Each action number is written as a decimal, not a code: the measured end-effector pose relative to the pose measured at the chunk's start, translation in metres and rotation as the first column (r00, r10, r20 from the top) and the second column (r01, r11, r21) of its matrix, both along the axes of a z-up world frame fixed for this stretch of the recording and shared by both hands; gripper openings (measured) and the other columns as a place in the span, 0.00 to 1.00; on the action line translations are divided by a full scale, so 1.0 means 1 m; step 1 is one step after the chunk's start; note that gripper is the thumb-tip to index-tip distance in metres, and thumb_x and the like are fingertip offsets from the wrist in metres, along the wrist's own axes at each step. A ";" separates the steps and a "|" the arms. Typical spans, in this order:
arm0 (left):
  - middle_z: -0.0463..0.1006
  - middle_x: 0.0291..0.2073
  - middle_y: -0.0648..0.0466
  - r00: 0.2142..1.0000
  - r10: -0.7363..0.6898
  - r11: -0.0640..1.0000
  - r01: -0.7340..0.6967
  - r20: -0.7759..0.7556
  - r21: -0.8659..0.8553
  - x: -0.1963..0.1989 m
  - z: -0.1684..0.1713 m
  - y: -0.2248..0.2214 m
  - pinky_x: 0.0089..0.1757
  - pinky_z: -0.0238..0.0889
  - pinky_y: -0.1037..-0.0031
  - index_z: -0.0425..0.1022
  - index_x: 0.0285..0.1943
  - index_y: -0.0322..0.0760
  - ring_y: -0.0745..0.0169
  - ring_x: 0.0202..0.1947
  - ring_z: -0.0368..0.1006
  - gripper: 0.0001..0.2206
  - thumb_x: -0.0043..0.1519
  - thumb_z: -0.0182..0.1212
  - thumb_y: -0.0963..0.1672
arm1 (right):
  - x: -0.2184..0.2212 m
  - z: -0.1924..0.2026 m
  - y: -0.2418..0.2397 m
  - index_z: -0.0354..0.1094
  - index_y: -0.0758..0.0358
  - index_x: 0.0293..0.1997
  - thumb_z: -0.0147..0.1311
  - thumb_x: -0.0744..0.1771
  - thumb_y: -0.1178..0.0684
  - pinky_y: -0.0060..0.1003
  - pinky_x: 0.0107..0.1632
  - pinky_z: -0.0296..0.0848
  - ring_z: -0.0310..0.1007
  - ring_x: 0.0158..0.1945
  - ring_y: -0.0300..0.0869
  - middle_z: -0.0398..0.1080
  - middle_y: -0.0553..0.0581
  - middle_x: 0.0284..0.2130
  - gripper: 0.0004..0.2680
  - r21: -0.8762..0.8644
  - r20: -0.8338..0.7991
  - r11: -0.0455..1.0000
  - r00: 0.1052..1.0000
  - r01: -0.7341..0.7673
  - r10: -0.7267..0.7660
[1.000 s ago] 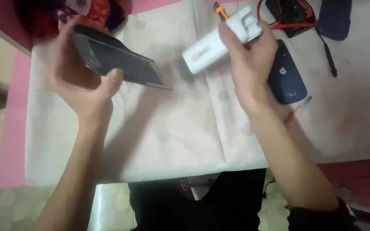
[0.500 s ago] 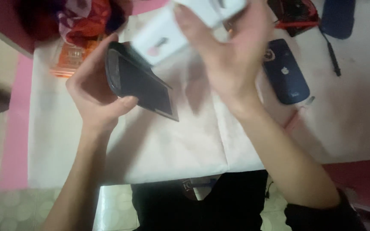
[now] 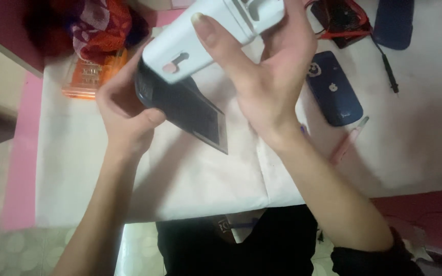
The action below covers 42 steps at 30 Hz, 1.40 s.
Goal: Disassembling a smartphone using a screwdriver and prying tools on a repair bench.
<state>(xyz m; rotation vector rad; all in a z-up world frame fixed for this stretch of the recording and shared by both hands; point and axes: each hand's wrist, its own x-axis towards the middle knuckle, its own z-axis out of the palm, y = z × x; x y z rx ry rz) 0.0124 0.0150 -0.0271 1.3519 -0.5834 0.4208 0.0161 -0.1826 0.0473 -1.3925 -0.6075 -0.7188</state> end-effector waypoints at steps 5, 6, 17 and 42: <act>0.73 0.64 0.46 0.999 0.005 0.999 -0.007 -0.049 -0.050 0.003 -0.007 0.005 0.65 0.62 0.68 0.64 0.71 0.21 0.63 0.61 0.69 0.47 0.49 0.75 0.57 | -0.006 -0.002 0.000 0.64 0.58 0.47 0.65 0.67 0.51 0.32 0.47 0.73 0.72 0.39 0.38 0.71 0.51 0.37 0.11 0.078 -0.076 0.997 0.997 -0.015 0.021; 0.73 0.64 0.46 0.999 0.001 0.999 -0.003 -0.048 -0.050 0.002 -0.006 0.003 0.65 0.62 0.68 0.64 0.71 0.21 0.63 0.61 0.69 0.47 0.49 0.75 0.57 | -0.004 -0.003 0.001 0.64 0.58 0.47 0.65 0.67 0.51 0.32 0.47 0.73 0.72 0.39 0.38 0.71 0.51 0.37 0.11 0.077 -0.075 0.997 0.997 -0.011 0.017; 0.73 0.63 0.46 0.998 0.034 0.999 -0.034 -0.055 -0.001 -0.004 -0.003 0.003 0.65 0.61 0.71 0.64 0.72 0.23 0.62 0.62 0.69 0.45 0.49 0.74 0.55 | 0.005 -0.015 0.002 0.63 0.58 0.42 0.66 0.65 0.51 0.28 0.43 0.69 0.66 0.36 0.33 0.68 0.48 0.33 0.11 0.122 -0.147 0.991 0.988 0.063 -0.044; 0.66 0.64 0.40 0.996 0.081 0.990 -0.076 -0.040 0.116 -0.013 0.010 -0.016 0.62 0.72 0.60 0.57 0.73 0.19 0.44 0.69 0.67 0.44 0.48 0.76 0.44 | 0.034 -0.044 -0.017 0.65 0.57 0.34 0.69 0.63 0.54 0.25 0.38 0.68 0.69 0.33 0.29 0.73 0.48 0.30 0.10 0.106 -0.378 0.980 0.919 0.166 -0.115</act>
